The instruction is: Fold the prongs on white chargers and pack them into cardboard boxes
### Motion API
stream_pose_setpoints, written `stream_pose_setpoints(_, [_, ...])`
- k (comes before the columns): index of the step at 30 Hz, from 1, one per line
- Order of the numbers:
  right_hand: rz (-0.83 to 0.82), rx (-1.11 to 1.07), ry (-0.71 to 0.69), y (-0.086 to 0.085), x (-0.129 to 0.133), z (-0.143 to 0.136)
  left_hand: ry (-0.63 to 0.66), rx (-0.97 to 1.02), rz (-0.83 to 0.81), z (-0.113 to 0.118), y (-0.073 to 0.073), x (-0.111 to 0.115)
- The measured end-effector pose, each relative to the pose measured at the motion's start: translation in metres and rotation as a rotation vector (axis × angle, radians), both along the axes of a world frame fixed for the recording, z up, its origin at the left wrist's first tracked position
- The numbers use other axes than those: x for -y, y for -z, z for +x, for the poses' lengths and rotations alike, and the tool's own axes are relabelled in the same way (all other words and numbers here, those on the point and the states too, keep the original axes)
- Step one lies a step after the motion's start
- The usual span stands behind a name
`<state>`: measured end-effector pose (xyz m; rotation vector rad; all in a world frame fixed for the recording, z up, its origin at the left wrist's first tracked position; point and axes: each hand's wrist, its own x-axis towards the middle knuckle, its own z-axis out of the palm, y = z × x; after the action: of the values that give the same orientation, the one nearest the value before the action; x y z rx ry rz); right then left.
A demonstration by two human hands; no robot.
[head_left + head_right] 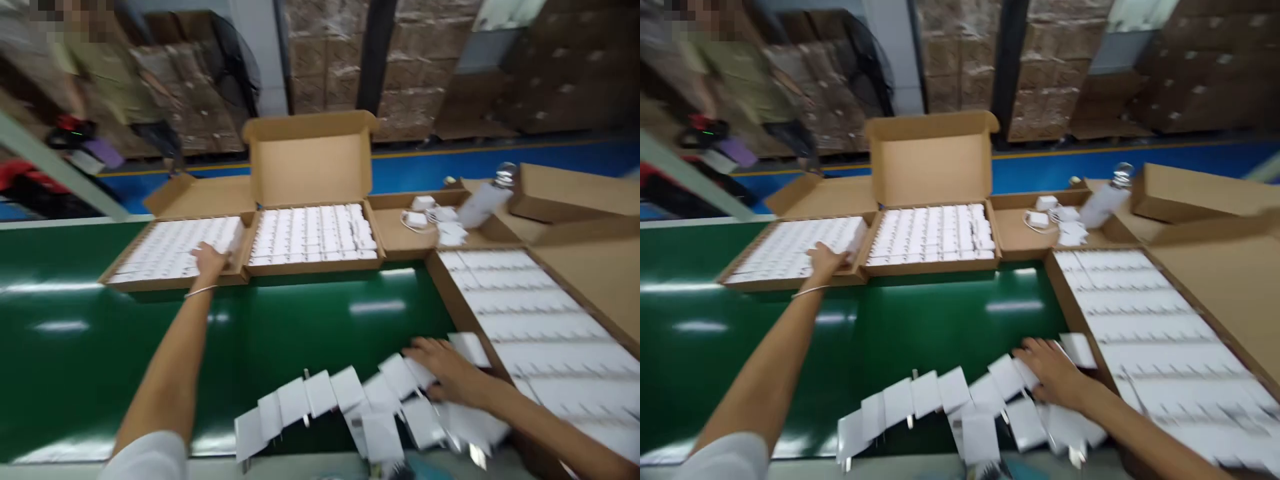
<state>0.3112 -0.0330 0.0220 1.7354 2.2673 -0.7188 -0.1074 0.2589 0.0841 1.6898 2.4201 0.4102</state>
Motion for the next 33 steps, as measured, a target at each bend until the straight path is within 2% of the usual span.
stream_pose_setpoints(1, [0.019, 0.011, -0.036, -0.003, -0.002, -0.004, 0.031, -0.028, 0.041, 0.005, -0.003, 0.003])
stream_pose_setpoints(2, [0.028, 0.03, -0.064, -0.006, -0.005, -0.006, 0.077, -0.106, 0.158, 0.012, -0.005, 0.009])
stream_pose_setpoints(3, [0.043, 0.049, -0.084, -0.008, -0.008, -0.007, 0.183, -0.162, 0.228, 0.021, -0.006, 0.018])
stream_pose_setpoints(4, [0.053, 0.057, -0.107, -0.008, -0.012, -0.008, 0.351, -0.183, 0.24, 0.031, -0.006, 0.032])
stream_pose_setpoints(6, [0.082, 0.031, -0.135, -0.007, -0.019, -0.007, 0.758, -0.117, 0.12, 0.056, -0.005, 0.074])
stream_pose_setpoints(8, [0.116, -0.055, -0.107, -0.006, -0.025, -0.004, 1.234, -0.019, -0.116, 0.087, -0.002, 0.129])
stream_pose_setpoints(9, [0.145, -0.113, -0.064, -0.006, -0.029, -0.003, 1.386, -0.003, -0.236, 0.104, 0.001, 0.157])
stream_pose_setpoints(11, [0.212, -0.257, 0.054, -0.007, -0.038, 0.002, 1.505, 0.025, -0.321, 0.142, 0.008, 0.204])
stream_pose_setpoints(13, [0.247, -0.44, 0.212, -0.01, -0.048, 0.006, 1.501, 0.002, -0.312, 0.182, 0.017, 0.235])
stream_pose_setpoints(16, [0.102, -0.813, 0.522, -0.016, -0.062, 0.011, 1.397, 0.021, -0.295, 0.239, 0.033, 0.256])
stream_pose_setpoints(19, [-0.106, -1.159, 0.796, -0.02, -0.069, 0.013, 1.287, 0.173, -0.365, 0.277, 0.05, 0.255])
stream_pose_setpoints(21, [-0.206, -1.32, 0.92, -0.021, -0.07, 0.014, 1.238, 0.259, -0.394, 0.284, 0.057, 0.243])
stream_pose_setpoints(24, [-0.343, -1.454, 1.001, -0.022, -0.069, 0.017, 1.098, 0.391, -0.381, 0.264, 0.06, 0.208])
stream_pose_setpoints(28, [-0.459, -1.465, 0.981, -0.023, -0.07, 0.016, 0.88, 0.692, -0.439, 0.204, 0.051, 0.164])
stream_pose_setpoints(30, [-0.514, -1.456, 0.929, -0.022, -0.074, 0.01, 0.77, 0.891, -0.48, 0.173, 0.046, 0.155])
stream_pose_setpoints(33, [-0.533, -1.311, 0.814, -0.017, -0.084, -0.007, 0.587, 1.137, -0.459, 0.138, 0.046, 0.159])
